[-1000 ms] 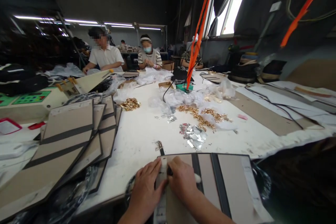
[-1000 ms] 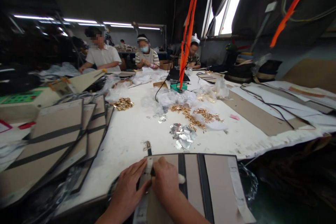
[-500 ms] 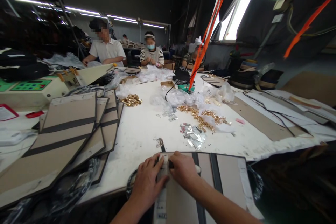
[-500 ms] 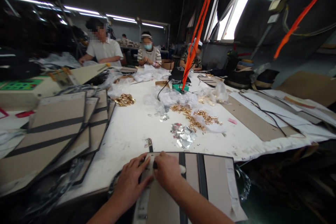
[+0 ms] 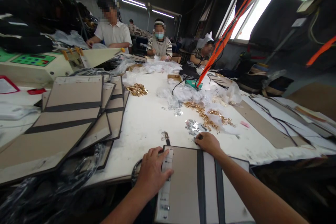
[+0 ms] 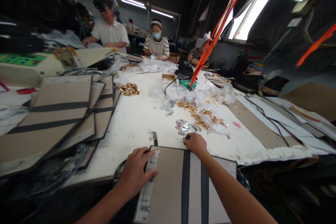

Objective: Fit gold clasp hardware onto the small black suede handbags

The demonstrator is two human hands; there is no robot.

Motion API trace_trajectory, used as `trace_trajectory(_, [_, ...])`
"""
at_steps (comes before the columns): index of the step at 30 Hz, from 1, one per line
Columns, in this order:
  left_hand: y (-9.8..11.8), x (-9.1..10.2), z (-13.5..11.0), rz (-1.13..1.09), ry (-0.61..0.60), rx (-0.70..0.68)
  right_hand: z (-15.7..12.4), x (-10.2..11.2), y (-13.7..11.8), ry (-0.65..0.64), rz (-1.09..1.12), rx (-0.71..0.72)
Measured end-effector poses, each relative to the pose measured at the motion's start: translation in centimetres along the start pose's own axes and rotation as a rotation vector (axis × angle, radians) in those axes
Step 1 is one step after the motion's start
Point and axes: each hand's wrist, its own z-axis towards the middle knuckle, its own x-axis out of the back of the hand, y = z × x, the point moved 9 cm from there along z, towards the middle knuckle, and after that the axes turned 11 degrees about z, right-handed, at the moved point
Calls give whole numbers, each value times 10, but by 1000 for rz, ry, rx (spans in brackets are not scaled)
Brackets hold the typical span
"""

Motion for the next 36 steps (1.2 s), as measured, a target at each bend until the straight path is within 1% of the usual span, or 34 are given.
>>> trace_trajectory(3, [1,0,0,-17,-13,2,1,5,-3,-1,20,25])
trace_trajectory(7, [0,0,-2,-39,3,2,1,20,-7,31,25,37])
trace_trajectory(9, [-1,0,-2,-49,16,5,-3,27,-14,63,24,52])
trace_trajectory(11, [-1,0,-3,-61,22,6,-11,27,-31,52,69,106])
trace_trajectory(12, [-1,0,-2,-69,22,7,-16,22,-43,3,129,144])
trace_trajectory(14, [-1,0,-2,-83,14,12,-30,3,-68,-150,300,204])
trace_trajectory(16, [-1,0,-2,-95,4,22,-44,-20,-91,-321,443,223])
trace_trajectory(17, [-2,0,-2,-99,3,26,-50,-31,-100,-382,478,222])
trace_trajectory(20, [-2,1,-3,-106,13,21,-58,-53,-115,-466,516,230])
trace_trajectory(24, [-1,-1,-4,-102,19,9,-55,-60,-116,-454,495,229])
trace_trajectory(28, [-2,-1,-4,-108,24,11,-53,-58,-114,-409,390,230])
trace_trajectory(34, [-2,-2,-3,-124,17,13,-56,-55,-124,-369,265,242])
trace_trajectory(36, [-2,-2,-3,-126,13,17,-58,-54,-127,-339,193,252])
